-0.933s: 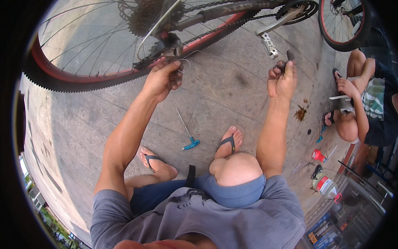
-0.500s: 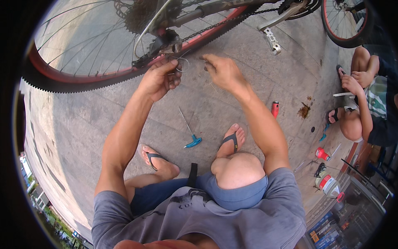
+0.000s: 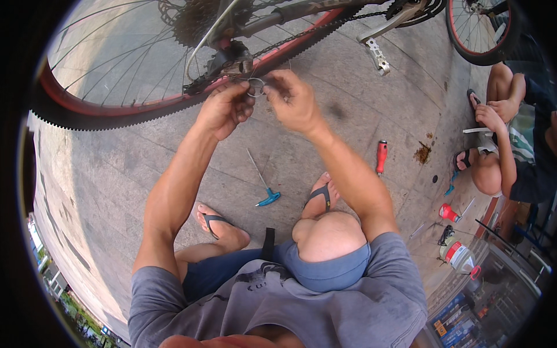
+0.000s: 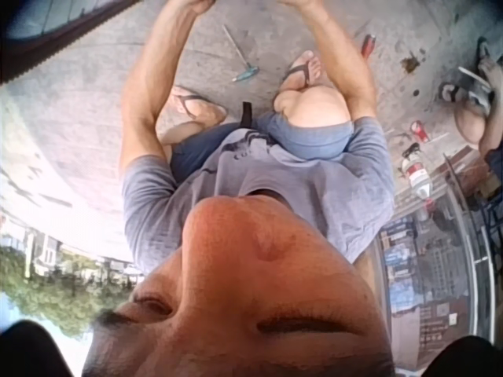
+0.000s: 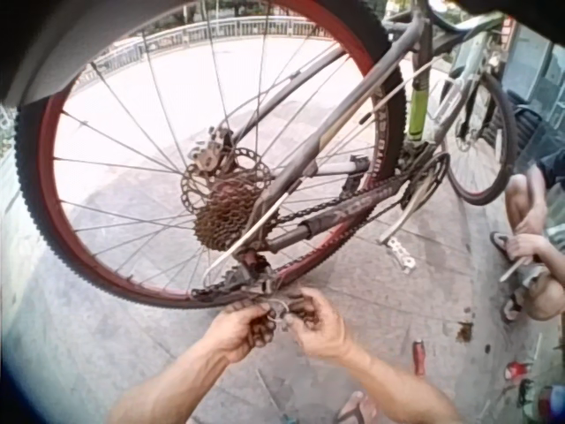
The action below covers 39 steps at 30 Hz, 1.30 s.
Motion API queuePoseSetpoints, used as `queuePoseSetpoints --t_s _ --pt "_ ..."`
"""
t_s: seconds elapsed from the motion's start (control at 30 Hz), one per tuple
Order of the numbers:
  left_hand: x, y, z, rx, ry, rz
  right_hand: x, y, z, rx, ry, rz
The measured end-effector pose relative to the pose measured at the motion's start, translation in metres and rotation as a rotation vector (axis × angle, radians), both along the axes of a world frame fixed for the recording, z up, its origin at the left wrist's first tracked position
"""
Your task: The person sits on the ground and adjusts the rear derailleur and chain of a bicycle using a screwdriver and hands. They manipulate the derailleur cable and chain, then test the wheel rotation to check the adjustment.
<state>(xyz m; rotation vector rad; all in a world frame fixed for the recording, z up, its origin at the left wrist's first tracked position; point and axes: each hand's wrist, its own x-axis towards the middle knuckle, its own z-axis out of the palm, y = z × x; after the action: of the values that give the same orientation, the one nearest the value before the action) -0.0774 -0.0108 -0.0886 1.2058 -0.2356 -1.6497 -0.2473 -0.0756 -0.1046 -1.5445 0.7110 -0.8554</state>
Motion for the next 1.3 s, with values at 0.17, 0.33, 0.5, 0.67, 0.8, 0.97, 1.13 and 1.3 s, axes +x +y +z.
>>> queuePoseSetpoints --t_s 0.17,0.33,0.5,0.67,0.8,0.97,1.13,1.3 --pt "-0.003 0.0 0.002 -0.035 -0.007 0.024 0.001 -0.001 0.009 -0.48 0.158 0.035" --pt "-0.005 0.0 0.001 -0.023 -0.031 0.033 -0.014 0.009 0.013 -0.259 -0.125 -0.092" --pt "-0.006 -0.003 -0.002 -0.036 -0.111 0.056 -0.118 0.002 0.036 0.36 -0.655 -0.156" --pt "-0.01 -0.003 -0.002 -0.135 -0.153 -0.017 -0.211 -0.007 0.035 0.42 -0.636 -0.465" --pt "-0.007 0.0 -0.002 -0.107 0.075 0.105 -0.201 -0.007 0.0 0.459 -0.181 -0.552" --pt "0.004 0.01 -0.007 -0.13 0.012 0.029 -0.12 -0.028 -0.034 0.328 0.475 -0.116" --pt "0.004 0.022 -0.013 -0.174 -0.078 0.139 -0.035 -0.029 -0.031 -0.084 0.567 0.117" --pt "0.0 0.03 -0.015 -0.182 0.034 0.19 0.006 -0.023 -0.023 -0.584 0.379 0.198"
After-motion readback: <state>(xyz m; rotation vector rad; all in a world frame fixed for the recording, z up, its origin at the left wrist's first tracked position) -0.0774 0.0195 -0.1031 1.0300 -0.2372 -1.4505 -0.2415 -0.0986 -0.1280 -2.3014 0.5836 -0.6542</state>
